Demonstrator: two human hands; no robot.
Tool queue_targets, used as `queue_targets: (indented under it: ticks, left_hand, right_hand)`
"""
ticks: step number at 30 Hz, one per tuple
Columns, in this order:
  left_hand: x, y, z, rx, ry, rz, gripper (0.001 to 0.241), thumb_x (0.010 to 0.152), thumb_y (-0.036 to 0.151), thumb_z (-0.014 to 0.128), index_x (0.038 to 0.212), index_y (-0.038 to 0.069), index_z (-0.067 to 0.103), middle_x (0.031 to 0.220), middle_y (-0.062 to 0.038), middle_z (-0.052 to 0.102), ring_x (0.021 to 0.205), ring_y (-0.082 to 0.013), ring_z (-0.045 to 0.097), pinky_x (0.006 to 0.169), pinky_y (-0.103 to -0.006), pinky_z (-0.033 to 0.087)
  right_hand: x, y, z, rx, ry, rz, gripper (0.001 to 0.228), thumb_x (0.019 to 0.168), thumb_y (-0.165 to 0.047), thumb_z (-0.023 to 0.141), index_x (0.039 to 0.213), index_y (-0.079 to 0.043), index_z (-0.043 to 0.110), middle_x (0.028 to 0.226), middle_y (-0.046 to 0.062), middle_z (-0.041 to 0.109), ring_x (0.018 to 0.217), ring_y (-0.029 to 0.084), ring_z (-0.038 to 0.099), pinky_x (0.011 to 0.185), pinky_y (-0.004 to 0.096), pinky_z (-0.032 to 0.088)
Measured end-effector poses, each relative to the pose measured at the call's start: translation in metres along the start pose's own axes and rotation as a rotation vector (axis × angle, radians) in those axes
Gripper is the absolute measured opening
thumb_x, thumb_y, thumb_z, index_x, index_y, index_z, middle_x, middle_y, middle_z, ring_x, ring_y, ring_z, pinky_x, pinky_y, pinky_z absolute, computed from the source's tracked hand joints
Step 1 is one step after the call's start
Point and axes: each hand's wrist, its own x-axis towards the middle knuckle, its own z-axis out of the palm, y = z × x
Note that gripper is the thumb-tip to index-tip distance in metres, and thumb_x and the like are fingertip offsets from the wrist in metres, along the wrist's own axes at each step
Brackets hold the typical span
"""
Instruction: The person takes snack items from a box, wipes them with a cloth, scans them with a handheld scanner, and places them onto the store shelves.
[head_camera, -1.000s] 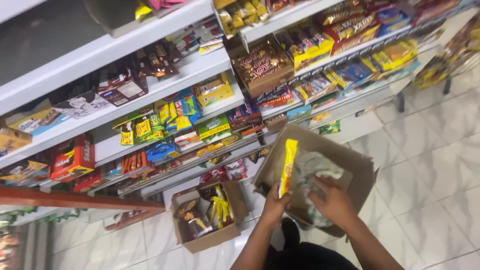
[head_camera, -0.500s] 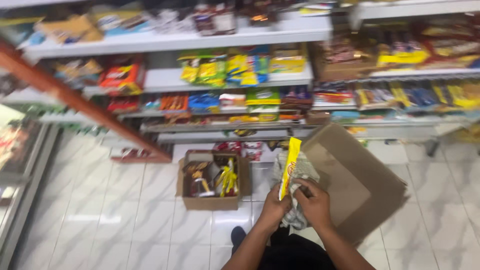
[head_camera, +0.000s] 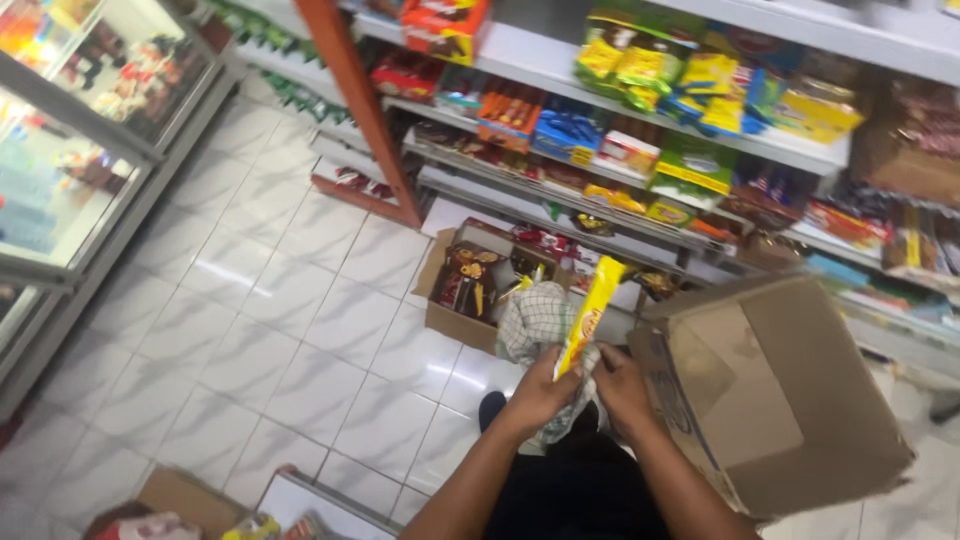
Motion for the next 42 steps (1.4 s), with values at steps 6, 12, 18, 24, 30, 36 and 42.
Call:
queue_targets:
  ticks: [6,12,18,24,30,36,42]
  left_hand:
    - [-0.009,-0.010,-0.018,-0.193,-0.119,-0.107,0.009,0.103,0.019,0.059,0.109,0.013,0.056,0.077,0.006,0.050,0.060,-0.0036,0.042,0.052,-0.0218,0.035]
    - [-0.003,-0.029,-0.023,-0.040,-0.184,-0.091,0.014,0.103,0.023,0.061,0.103,0.010,0.064,0.076,0.006,0.055,0.063,-0.0036,0.048,0.055,-0.0225,0.040]
    - [0.008,-0.032,-0.020,-0.126,-0.287,-0.161,0.024,0.104,0.031,0.064,0.095,0.008,0.064,0.074,0.003,0.056,0.060,-0.0051,0.047,0.053,-0.0233,0.039]
    - [0.029,-0.039,-0.014,0.019,-0.147,-0.133,0.027,0.099,0.028,0.061,0.087,0.004,0.065,0.073,-0.003,0.060,0.059,-0.0064,0.052,0.051,-0.0254,0.039]
    - [0.004,-0.020,-0.023,0.081,-0.333,-0.326,0.033,0.096,0.038,0.065,0.085,0.008,0.062,0.064,0.001,0.054,0.049,-0.0073,0.044,0.044,-0.0273,0.035]
    - [0.003,-0.025,-0.031,0.153,-0.415,-0.220,0.043,0.102,0.041,0.069,0.089,0.001,0.061,0.068,0.000,0.055,0.055,-0.0083,0.050,0.050,-0.0270,0.040]
    - [0.012,0.005,-0.055,0.129,-0.270,0.004,0.024,0.098,0.028,0.066,0.102,0.005,0.066,0.076,-0.002,0.068,0.068,-0.0105,0.066,0.064,-0.0287,0.053]
  right_hand:
    - [0.003,0.025,0.011,0.546,-0.091,0.214,0.028,0.101,-0.018,0.053,0.119,0.000,0.064,0.098,0.008,0.070,0.085,0.016,0.066,0.076,0.032,0.053]
    - [0.010,-0.007,0.010,0.566,0.064,0.165,0.026,0.106,-0.022,0.055,0.115,0.002,0.062,0.097,0.009,0.065,0.082,0.018,0.062,0.073,0.032,0.051]
    - [0.029,-0.069,-0.015,0.682,0.295,0.112,0.027,0.106,-0.032,0.051,0.106,-0.007,0.060,0.091,0.004,0.064,0.080,0.016,0.063,0.072,0.033,0.054]
    - [0.009,-0.018,0.015,0.388,0.045,0.075,0.024,0.102,-0.021,0.057,0.115,-0.002,0.064,0.094,0.006,0.063,0.080,0.015,0.057,0.070,0.031,0.046]
    - [0.016,-0.078,-0.006,0.532,0.418,0.036,0.030,0.106,-0.024,0.049,0.125,-0.001,0.058,0.111,0.007,0.068,0.100,0.017,0.067,0.089,0.032,0.055]
    - [0.017,-0.113,-0.025,0.446,0.306,-0.145,0.027,0.105,-0.013,0.057,0.126,0.003,0.057,0.113,0.011,0.067,0.101,0.022,0.065,0.087,0.036,0.053]
    - [0.027,-0.059,0.024,0.076,0.152,0.053,0.020,0.100,-0.013,0.067,0.111,0.004,0.072,0.088,0.007,0.065,0.073,0.016,0.055,0.063,0.032,0.045]
